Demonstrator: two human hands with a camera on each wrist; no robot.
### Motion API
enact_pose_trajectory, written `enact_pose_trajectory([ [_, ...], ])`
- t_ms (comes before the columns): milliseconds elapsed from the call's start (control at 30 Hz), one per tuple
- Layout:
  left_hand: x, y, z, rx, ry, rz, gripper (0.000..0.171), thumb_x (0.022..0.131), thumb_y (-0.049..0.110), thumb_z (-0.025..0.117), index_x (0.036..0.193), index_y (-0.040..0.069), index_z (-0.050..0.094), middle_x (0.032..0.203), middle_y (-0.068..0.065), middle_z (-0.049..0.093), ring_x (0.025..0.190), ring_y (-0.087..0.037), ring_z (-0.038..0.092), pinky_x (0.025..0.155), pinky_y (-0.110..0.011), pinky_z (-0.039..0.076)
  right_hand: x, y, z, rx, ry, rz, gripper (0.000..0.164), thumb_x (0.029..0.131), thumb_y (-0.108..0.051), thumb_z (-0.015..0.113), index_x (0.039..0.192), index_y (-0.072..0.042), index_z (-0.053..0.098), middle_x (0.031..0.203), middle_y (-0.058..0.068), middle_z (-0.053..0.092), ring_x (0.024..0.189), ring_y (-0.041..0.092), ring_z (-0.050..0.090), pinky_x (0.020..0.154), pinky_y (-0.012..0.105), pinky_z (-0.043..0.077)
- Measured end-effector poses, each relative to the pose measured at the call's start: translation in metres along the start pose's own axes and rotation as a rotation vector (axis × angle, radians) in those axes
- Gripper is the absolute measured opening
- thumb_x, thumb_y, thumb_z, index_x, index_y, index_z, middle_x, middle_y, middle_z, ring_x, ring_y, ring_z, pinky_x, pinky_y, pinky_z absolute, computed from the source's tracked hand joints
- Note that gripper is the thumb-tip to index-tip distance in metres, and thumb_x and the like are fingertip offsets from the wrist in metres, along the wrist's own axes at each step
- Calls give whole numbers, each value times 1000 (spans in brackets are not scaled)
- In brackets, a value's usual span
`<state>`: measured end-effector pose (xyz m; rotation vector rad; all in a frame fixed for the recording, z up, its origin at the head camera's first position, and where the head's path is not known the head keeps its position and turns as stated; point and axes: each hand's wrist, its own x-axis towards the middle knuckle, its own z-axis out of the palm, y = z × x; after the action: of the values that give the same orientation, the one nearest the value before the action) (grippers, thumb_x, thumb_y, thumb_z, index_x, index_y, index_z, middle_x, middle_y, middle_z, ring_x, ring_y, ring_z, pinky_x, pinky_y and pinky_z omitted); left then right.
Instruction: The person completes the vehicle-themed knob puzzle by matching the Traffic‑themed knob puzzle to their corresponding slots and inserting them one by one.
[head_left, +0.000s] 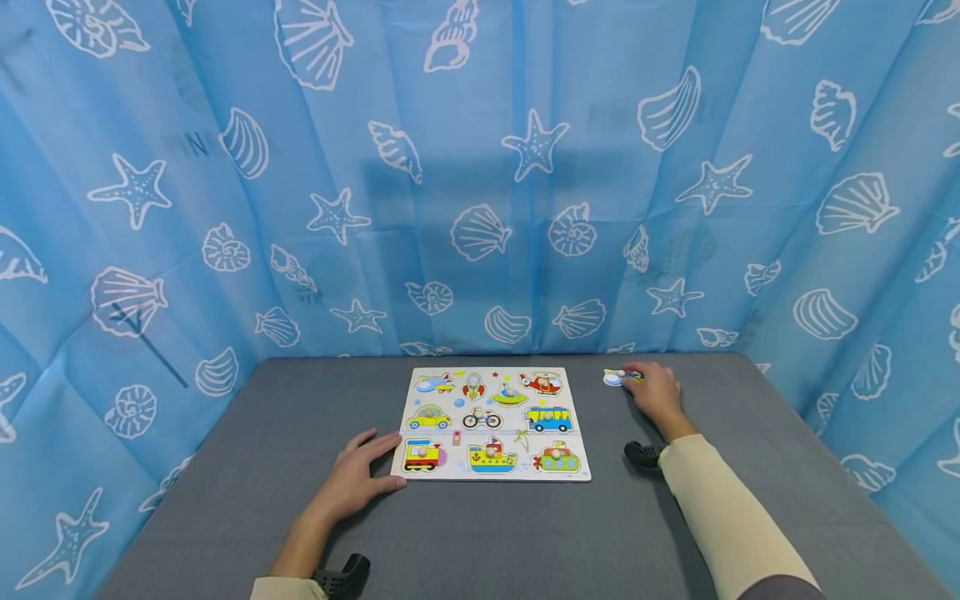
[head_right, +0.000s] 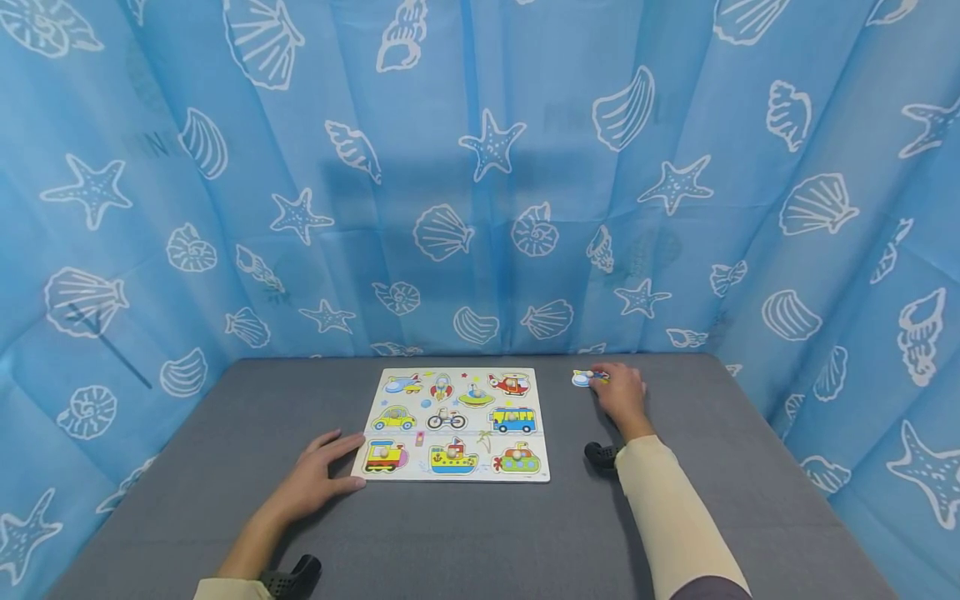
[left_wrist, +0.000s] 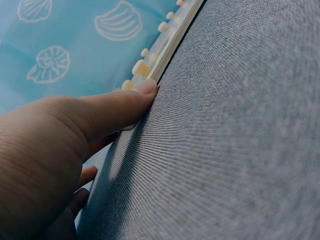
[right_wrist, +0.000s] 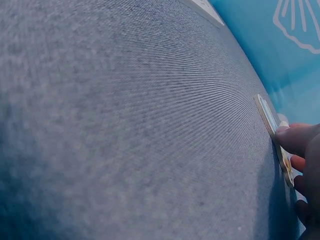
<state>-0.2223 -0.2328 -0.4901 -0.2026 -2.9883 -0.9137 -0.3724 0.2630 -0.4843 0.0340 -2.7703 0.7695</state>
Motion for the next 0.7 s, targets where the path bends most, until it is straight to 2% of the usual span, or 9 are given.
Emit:
enact_pose_trajectory([
  [300, 0, -1, 1, -2, 9, 10, 73, 74, 42, 82, 139, 20, 57, 141, 0, 54, 139, -35, 29, 102, -67, 26, 2, -1, 0, -8, -10, 6, 28, 94, -15, 63, 119, -3, 67, 128, 29, 54, 113, 49, 44, 86, 62, 32],
  [700, 0, 1, 0, -13, 1, 6, 73, 75, 42, 82, 140, 20, 56, 141, 1, 53, 140, -34, 28, 103, -67, 25, -2, -1, -1, 2, 26, -40, 21, 93, -13, 65, 110, -2, 71, 123, 28, 57, 114, 50, 45, 87, 63, 32],
])
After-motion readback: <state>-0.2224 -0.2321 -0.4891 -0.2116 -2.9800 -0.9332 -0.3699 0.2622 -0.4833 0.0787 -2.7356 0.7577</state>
